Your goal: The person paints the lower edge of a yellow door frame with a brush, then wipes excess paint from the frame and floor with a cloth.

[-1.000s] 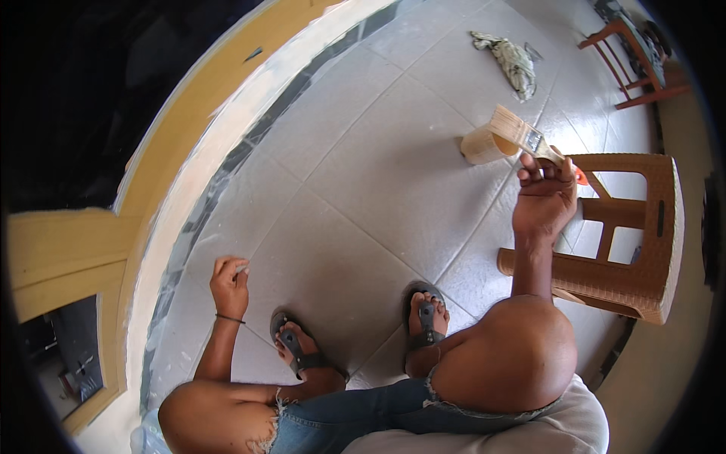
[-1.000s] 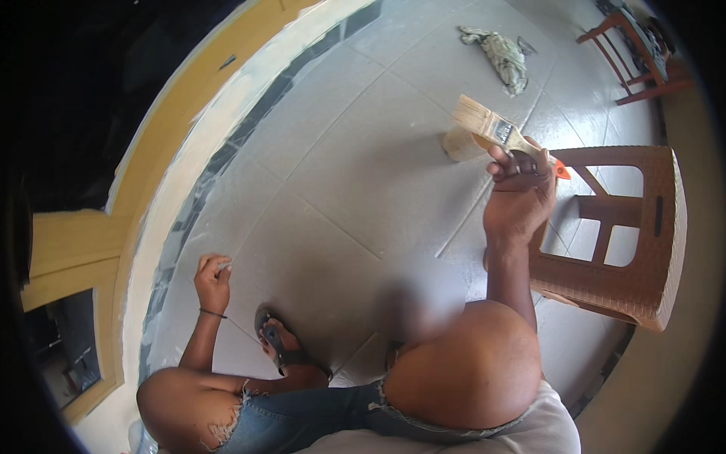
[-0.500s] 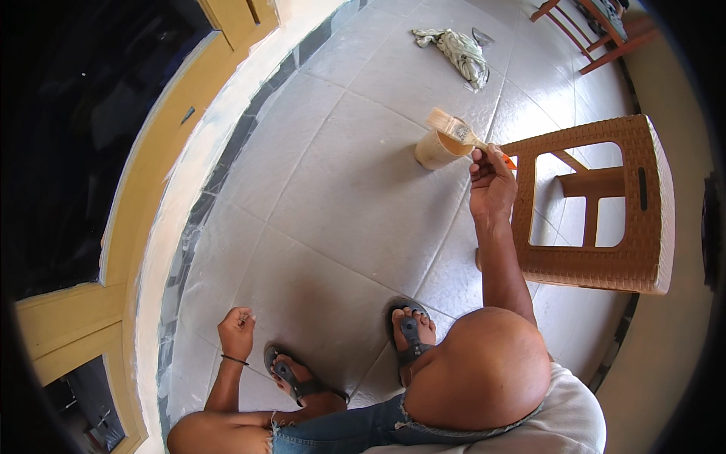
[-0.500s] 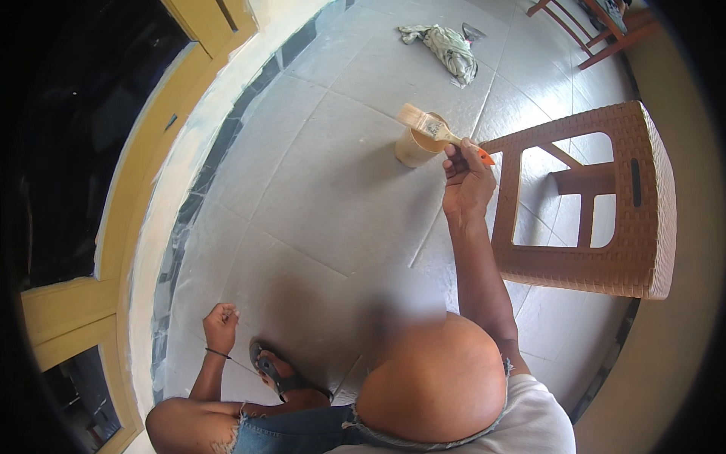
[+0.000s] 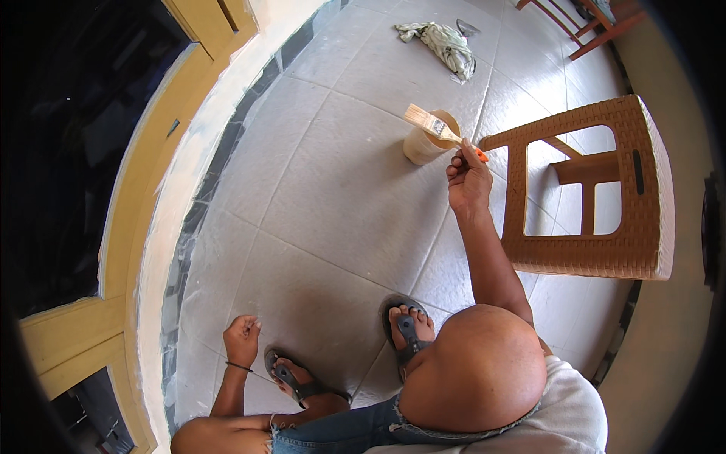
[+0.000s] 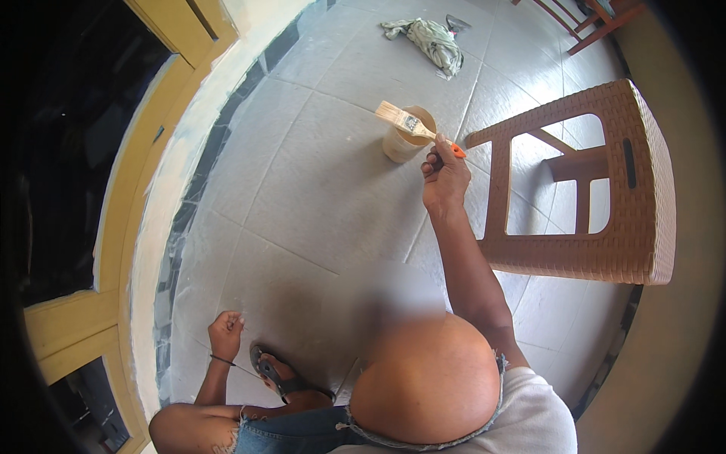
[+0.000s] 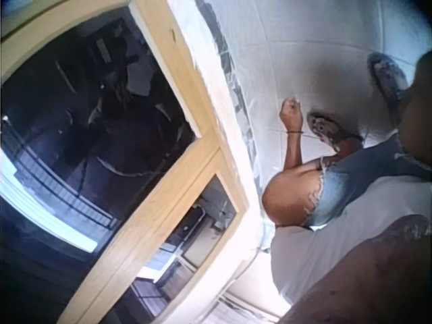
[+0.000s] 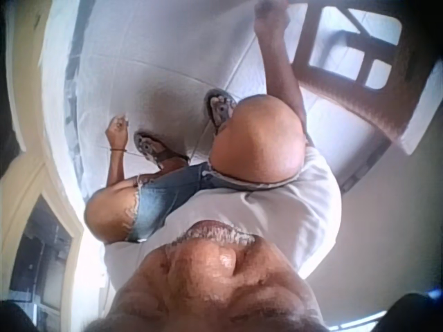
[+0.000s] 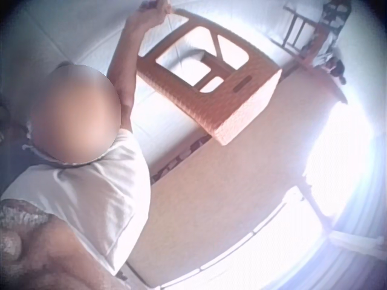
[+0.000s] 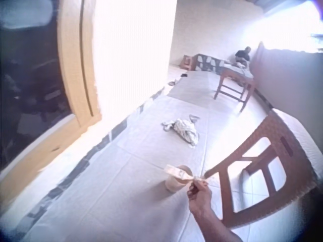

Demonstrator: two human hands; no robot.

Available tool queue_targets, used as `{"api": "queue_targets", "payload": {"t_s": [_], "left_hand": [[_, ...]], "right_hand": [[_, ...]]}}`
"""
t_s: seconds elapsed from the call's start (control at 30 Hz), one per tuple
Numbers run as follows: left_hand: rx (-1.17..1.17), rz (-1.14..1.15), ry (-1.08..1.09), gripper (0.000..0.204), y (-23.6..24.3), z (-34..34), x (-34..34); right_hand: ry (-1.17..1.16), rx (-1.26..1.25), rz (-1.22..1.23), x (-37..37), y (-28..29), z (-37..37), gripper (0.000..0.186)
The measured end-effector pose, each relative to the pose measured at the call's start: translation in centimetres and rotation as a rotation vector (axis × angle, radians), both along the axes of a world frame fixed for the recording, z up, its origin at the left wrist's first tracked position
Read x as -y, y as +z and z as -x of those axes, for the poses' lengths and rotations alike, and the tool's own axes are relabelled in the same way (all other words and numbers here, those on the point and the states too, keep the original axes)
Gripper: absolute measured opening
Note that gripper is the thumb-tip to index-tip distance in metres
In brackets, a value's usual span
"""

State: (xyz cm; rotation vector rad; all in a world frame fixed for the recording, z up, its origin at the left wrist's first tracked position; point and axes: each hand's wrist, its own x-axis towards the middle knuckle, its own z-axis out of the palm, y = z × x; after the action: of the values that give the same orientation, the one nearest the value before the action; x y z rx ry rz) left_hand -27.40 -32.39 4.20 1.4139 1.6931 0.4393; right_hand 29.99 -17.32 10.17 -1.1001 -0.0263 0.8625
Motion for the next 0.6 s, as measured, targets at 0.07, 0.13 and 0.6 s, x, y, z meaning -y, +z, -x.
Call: {"api": "queue_targets", "payload": {"t_s": [0.07, 0.13, 0.6], "left_hand": [[0.009, -0.012, 0.008, 0.012, -0.1, 0.3, 0.2], [0.020, -0.020, 0.019, 0.013, -0.1, 0.4, 0.2], [-0.352, -0.288, -0.955, 0.026, 15.8, -5.6, -13.4]], "right_hand": [[0.017, -0.011, 0.000, 0.3, 0.0, 0.5, 0.024], [0.042, 0.008, 0.008, 1.1, -0.3, 1.3, 0.029], [-0.173, 1.242, -0.093, -6.2, 16.0, -1.7, 0.045]]}}
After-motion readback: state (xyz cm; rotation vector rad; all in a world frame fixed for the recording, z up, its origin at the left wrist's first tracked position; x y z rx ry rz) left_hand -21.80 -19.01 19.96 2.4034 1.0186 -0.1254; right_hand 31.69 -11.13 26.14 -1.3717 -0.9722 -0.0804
